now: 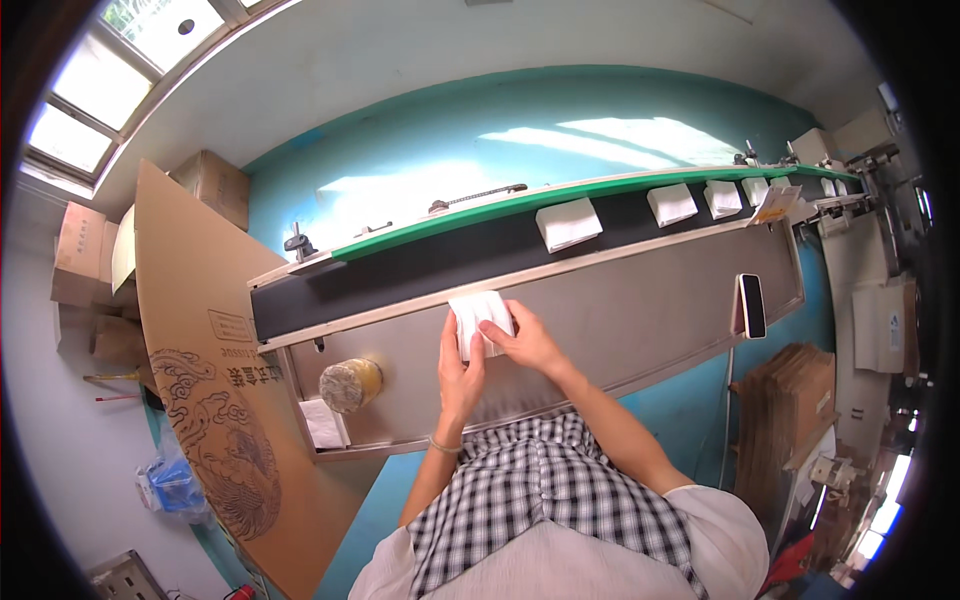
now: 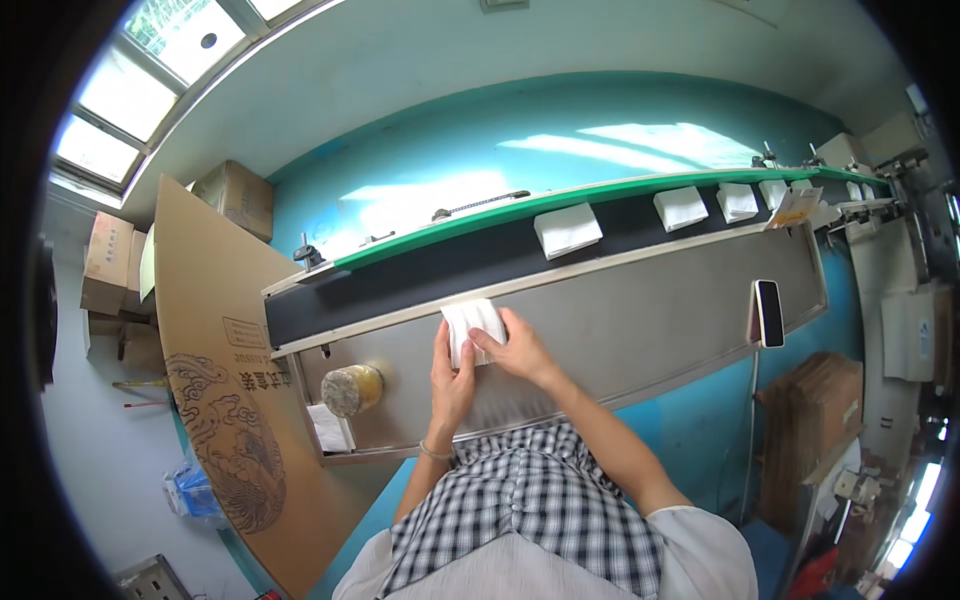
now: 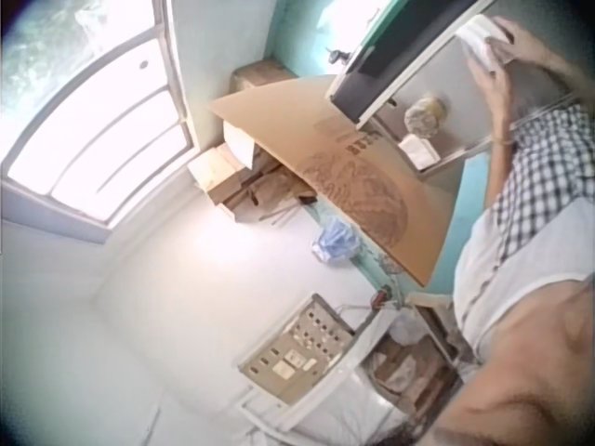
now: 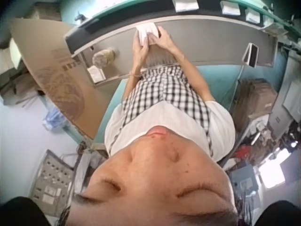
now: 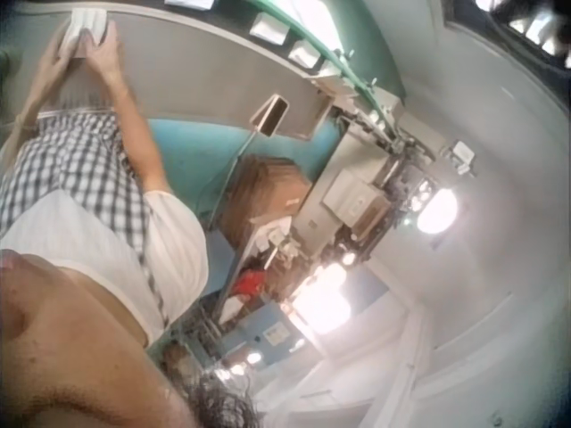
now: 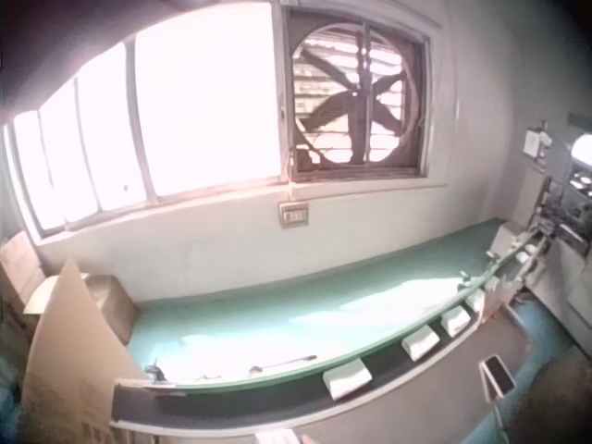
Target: The person collects stacks of folded paper napkins from a machine, carries them to another workstation, and separates and places smaller stacks onto a packaging conveyor belt.
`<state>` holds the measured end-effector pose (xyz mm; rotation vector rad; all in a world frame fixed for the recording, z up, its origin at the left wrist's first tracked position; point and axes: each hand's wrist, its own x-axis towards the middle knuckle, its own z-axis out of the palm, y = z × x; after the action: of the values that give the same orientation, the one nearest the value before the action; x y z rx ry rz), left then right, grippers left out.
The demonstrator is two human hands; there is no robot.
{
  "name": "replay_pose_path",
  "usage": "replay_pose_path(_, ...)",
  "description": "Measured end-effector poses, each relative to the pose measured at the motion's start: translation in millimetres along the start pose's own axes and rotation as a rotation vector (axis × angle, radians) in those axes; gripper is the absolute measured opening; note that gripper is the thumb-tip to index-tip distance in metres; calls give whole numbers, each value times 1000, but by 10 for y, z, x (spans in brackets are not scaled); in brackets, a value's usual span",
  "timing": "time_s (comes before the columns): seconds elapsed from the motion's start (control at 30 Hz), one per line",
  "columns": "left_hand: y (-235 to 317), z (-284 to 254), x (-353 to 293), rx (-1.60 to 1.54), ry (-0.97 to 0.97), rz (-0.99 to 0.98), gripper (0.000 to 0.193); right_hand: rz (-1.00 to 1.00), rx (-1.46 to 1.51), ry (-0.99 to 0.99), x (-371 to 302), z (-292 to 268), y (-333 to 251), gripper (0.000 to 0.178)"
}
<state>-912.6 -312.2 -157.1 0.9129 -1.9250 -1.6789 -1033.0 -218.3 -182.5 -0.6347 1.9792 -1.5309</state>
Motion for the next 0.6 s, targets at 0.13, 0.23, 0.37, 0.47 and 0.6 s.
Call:
replay_pose_path(0.13, 44, -34, 23, 109, -32, 32, 78, 199, 216, -93, 10, 4, -88, 45)
replay_pose_path(0.23, 55, -72, 41, 188, -26, 72, 83, 213, 242, -110, -1, 19, -122, 45)
replay_pose_path(0.37, 45, -70, 36, 172, -75, 87, 89, 43, -72, -50, 84, 23, -196, 44)
replay_pose_path(0.47, -36, -49, 46, 187, -61, 99, 84, 283, 95, -104, 127, 40, -231, 45)
replay_pose_path(0.6, -118, -93, 95, 105, -22, 70, 81, 200, 304, -87, 59, 18, -13, 41)
